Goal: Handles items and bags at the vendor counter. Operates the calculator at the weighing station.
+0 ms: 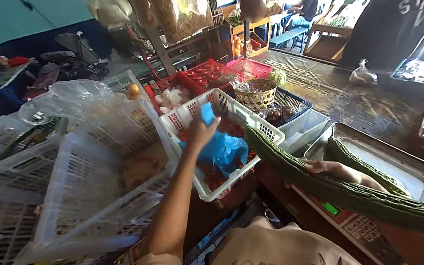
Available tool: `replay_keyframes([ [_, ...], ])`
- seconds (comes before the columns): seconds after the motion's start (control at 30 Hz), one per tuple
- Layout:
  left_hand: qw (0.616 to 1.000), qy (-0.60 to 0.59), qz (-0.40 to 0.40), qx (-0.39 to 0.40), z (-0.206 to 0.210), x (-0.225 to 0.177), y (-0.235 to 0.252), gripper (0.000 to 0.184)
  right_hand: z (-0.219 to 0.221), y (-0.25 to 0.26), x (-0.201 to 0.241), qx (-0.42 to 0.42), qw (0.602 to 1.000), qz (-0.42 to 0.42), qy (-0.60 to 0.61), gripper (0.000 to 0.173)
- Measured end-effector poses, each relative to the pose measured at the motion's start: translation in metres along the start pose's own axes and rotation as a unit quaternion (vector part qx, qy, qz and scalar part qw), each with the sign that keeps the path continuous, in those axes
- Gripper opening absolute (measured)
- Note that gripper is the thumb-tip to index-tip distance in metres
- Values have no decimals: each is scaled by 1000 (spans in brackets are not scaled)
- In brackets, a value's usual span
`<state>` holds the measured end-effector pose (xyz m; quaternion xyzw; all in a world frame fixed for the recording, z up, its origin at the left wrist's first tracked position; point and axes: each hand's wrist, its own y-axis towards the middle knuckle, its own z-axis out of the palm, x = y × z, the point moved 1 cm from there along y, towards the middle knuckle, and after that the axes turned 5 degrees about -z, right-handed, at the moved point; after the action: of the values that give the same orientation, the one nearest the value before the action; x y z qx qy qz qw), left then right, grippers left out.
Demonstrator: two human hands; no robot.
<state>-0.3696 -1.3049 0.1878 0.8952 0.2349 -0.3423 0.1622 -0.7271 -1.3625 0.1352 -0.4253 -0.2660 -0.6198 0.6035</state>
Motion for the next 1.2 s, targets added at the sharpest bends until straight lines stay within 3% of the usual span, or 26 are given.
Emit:
replay_keyframes([
  [0.07,991,-80,66,-86,-9,-2,-7,38,3,2,1,30,999,7,-26,46],
  [0.17,974,-121,117,-149,-20,2,-15,36,4,1,1,83,995,38,-39,48],
  [0.37,962,-170,132,-170,-34,5,-42,33,6,33,-2,79,986,135,-48,36],
  [0.5,960,-197,126,-151,-43,5,-81,38,2,77,-11,58,992,107,-36,36],
  [0.6,989,-82,90,-90,-43,16,-108,34,2,105,-16,86,995,54,-12,41],
  [0.63,998,1,57,-28,-41,17,-114,49,4,112,-16,104,994,42,4,43],
  [0.7,982,142,-55,114,-33,18,-117,80,8,125,-19,153,987,20,46,45],
  [0.73,967,185,-98,145,-27,19,-115,73,12,131,-22,169,983,16,69,44],
  [0.8,961,229,-120,102,-19,26,-110,36,19,142,-27,180,978,16,105,44],
  [0.87,972,219,-86,12,-18,30,-112,24,28,144,-32,154,981,23,115,46],
  [0.93,985,160,19,-64,-14,29,-121,22,33,146,-39,141,980,17,138,46],
  [1.03,978,143,148,-12,-1,1,-156,15,35,152,-50,112,970,-46,210,48],
  [1.1,972,185,132,53,-1,-21,-184,13,35,156,-52,30,961,-106,252,53],
  [1.2,967,227,17,111,-19,-17,-193,21,42,155,-51,-66,947,-152,276,52],
])
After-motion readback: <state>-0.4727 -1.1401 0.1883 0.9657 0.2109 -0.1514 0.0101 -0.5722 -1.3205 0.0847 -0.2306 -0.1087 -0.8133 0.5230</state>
